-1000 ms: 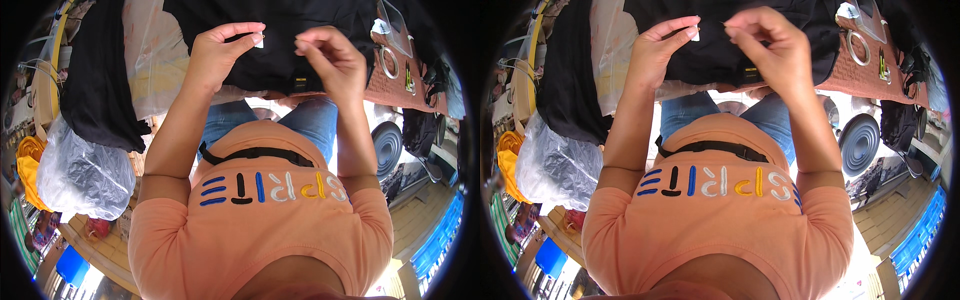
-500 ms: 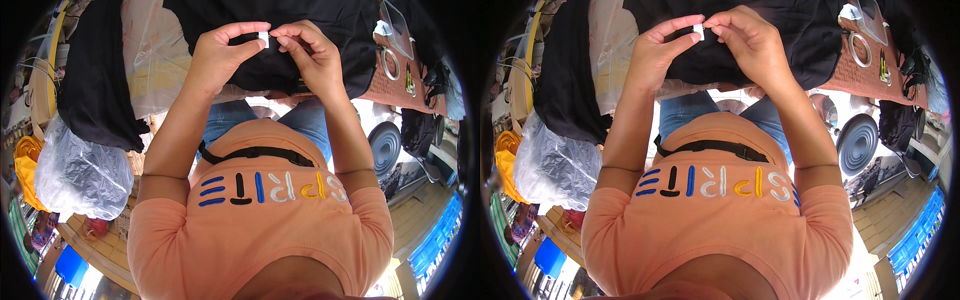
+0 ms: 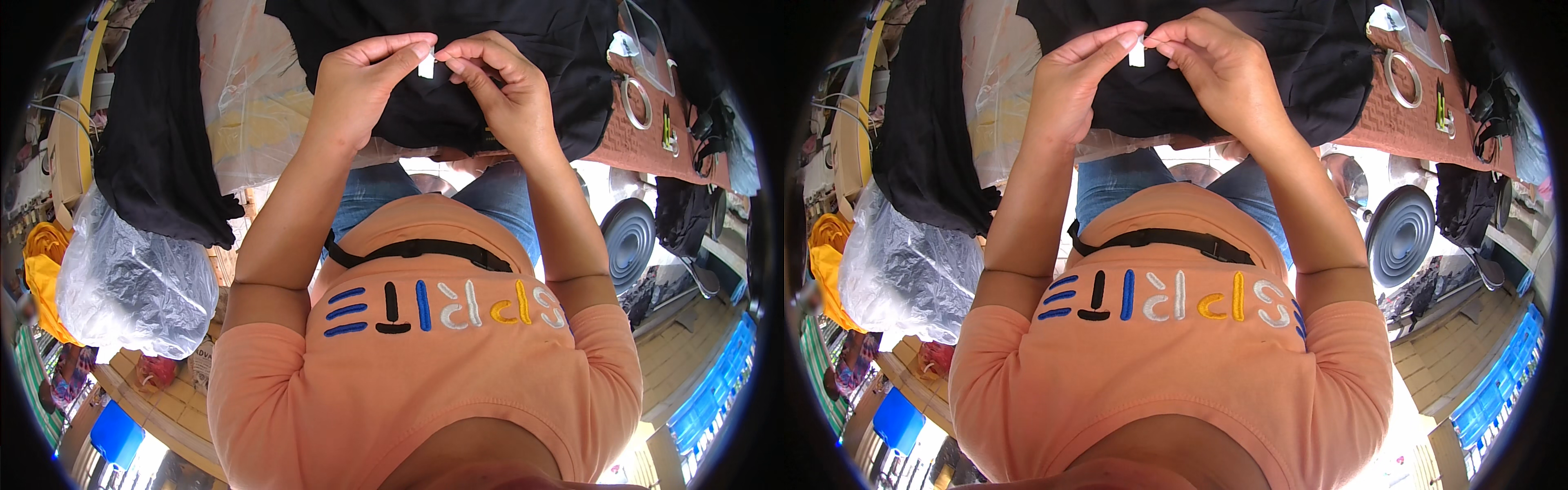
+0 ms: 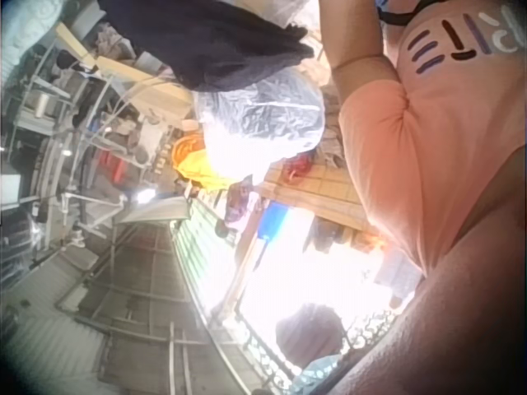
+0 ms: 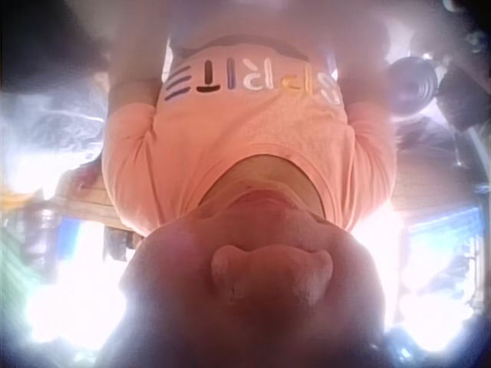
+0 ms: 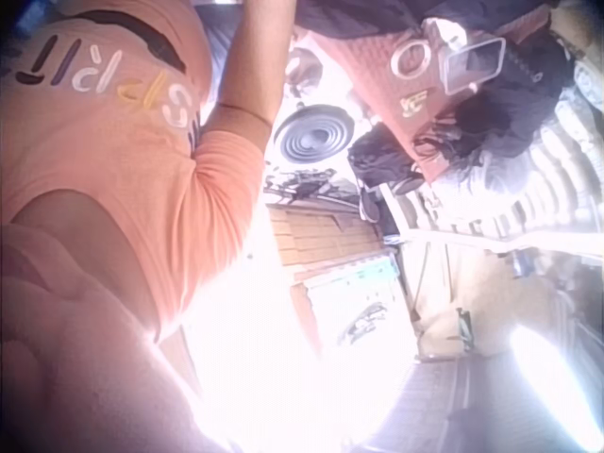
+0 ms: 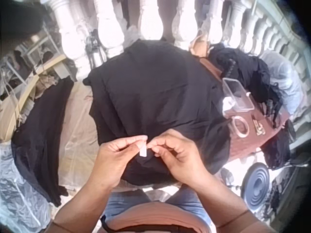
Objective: The person sews a white label onto a black garment by hand using a needle and thread, pulling the thread through several times to secure the label.
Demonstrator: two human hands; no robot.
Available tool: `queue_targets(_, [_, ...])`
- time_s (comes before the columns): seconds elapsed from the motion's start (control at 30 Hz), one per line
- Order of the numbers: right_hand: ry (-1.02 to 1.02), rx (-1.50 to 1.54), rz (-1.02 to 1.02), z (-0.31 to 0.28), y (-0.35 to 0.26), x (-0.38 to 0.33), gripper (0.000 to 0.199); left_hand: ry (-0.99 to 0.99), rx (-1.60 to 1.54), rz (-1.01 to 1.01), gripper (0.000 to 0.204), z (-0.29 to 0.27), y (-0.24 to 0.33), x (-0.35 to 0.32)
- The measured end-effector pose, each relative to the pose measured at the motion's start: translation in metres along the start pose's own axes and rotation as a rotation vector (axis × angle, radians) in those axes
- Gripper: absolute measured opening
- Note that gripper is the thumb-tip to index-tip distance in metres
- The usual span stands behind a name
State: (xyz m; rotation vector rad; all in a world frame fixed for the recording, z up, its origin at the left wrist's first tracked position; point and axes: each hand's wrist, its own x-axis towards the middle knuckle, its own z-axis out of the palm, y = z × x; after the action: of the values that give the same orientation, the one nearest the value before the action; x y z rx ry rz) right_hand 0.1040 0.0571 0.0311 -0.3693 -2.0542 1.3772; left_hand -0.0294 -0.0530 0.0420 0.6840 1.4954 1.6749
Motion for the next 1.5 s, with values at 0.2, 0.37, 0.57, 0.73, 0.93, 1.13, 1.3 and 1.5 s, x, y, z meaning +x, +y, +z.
queue_targets(0.2, [0.006, -0.007, -0.03, -0.001, 0.0, -0.001, 0.013, 0.019, -0.066, -0.003, 0.026, 0.005, 0.001, -0.001])
queue_targets(0.37, [0.028, -0.039, -0.057, -0.001, 0.001, -0.001, 0.013, -0.005, -0.09, -0.032, 0.027, 0.005, 0.002, -0.002])
queue_targets(0.57, [0.024, -0.078, -0.083, -0.004, -0.003, 0.003, 0.013, -0.031, -0.075, -0.036, 0.028, 0.002, -0.001, -0.001])
queue_targets(0.73, [0.133, -0.027, -0.179, -0.026, -0.021, 0.007, 0.015, 0.048, -0.007, 0.027, 0.024, -0.001, -0.003, 0.004])
queue_targets(0.93, [0.441, 0.118, -0.251, -0.084, -0.083, -0.011, 0.01, 0.09, 0.021, 0.065, 0.023, -0.002, -0.006, 0.008])
queue_targets(1.13, [0.162, 0.15, -0.58, -0.12, -0.106, -0.031, 0.012, 0.052, 0.079, 0.018, 0.027, 0.0, -0.003, 0.009])
queue_targets(1.3, [-0.147, 0.049, -0.544, -0.113, -0.129, -0.037, 0.008, 0.119, 0.215, 0.086, 0.024, 0.0, -0.009, 0.015])
queue_targets(1.5, [-0.436, 0.016, -0.515, -0.119, -0.131, -0.033, 0.023, 0.17, 0.304, 0.134, 0.022, -0.001, -0.01, 0.015])
